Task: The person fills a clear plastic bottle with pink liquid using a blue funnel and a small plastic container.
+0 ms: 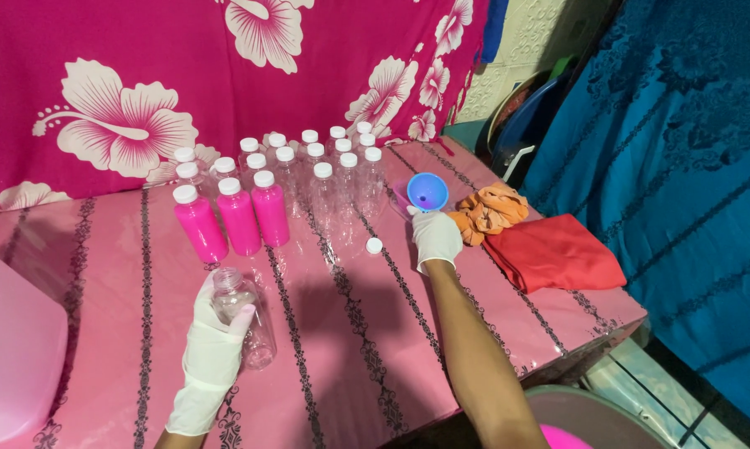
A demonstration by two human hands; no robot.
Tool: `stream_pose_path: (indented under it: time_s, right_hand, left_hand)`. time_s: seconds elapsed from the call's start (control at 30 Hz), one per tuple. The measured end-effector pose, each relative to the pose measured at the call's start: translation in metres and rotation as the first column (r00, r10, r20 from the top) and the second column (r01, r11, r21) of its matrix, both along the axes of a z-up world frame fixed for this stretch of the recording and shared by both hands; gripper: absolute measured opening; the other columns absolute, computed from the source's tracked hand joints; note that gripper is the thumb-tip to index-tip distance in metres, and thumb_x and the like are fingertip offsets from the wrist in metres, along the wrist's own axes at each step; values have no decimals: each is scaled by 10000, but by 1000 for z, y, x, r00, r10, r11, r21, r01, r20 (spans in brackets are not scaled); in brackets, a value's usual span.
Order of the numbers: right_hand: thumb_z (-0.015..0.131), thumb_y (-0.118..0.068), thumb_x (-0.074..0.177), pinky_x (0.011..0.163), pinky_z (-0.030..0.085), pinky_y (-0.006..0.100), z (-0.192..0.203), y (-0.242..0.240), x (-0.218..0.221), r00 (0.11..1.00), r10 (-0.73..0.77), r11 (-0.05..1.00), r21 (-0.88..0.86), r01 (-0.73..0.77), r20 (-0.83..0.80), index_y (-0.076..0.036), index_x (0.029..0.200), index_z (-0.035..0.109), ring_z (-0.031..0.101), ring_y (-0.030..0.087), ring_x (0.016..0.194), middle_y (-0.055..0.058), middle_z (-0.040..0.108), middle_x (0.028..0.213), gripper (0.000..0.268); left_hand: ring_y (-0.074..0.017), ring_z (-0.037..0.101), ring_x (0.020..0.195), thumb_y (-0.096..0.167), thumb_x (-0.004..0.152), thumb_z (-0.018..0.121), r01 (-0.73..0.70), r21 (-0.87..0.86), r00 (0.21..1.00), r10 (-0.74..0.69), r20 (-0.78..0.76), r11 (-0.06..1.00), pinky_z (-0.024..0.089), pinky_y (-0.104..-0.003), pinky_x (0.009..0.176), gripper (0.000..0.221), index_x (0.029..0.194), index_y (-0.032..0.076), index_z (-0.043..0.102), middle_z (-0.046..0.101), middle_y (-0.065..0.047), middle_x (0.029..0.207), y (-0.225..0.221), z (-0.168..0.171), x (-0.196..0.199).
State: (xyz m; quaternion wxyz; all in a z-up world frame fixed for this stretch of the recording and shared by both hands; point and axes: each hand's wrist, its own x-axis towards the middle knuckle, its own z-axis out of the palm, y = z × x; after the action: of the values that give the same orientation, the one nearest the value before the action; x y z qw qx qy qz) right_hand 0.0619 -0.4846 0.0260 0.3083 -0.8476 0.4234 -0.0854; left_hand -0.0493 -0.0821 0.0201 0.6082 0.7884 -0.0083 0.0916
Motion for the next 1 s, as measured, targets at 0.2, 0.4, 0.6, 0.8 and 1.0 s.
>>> stream_pose_path:
  time_s: [0.2,0.4,0.6,0.8,1.0]
  right_hand:
    - [432,-732,954,996,483,485,14,6,-13,999,44,998,-55,-42,24,-118,1136,736,648,376,1183,151,724,1206,709]
    - [433,-576,917,976,467,475,36,13,-29,993,34,999,7,-35,117,-199,1148,718,638,399,1158,144,718,1198,526]
    - [436,-564,955,934,466,497,29,5,-27,982,50,998,-32,-44,183,-143,1150,705,633,421,1137,175,713,1187,537]
    - [466,-581,958,880,452,471,13,-7,-17,935,90,994,-92,-62,343,-94,955,718,644,424,1038,193,722,1047,548]
    - [567,-463,903,743,482,372,40,15,-40,890,15,994,92,-64,455,-96,804,677,670,261,650,50,726,682,396]
  left_hand:
    - [-162,569,1296,232,825,690,-8,-25,1000,7,-7,1000,340,-310,1167,833,1584,168,352,599,-44,1440,-2,0,-1]
    - [-168,575,1290,227,829,685,-3,-42,1000,4,5,999,351,-314,1164,817,1577,159,363,609,-52,1427,-3,-1,-1]
    - [-170,558,1322,263,823,681,4,-30,1000,-4,-1,1000,344,-325,1173,810,1565,172,371,598,-49,1445,-2,5,-5]
    - [-167,588,1283,297,813,692,-26,33,999,27,-38,999,380,-332,1126,824,1571,208,382,637,-23,1402,-2,8,-6]
    - [-167,576,1301,301,811,687,-18,46,999,20,-42,999,370,-330,1133,820,1567,210,380,606,-18,1445,-1,9,-7]
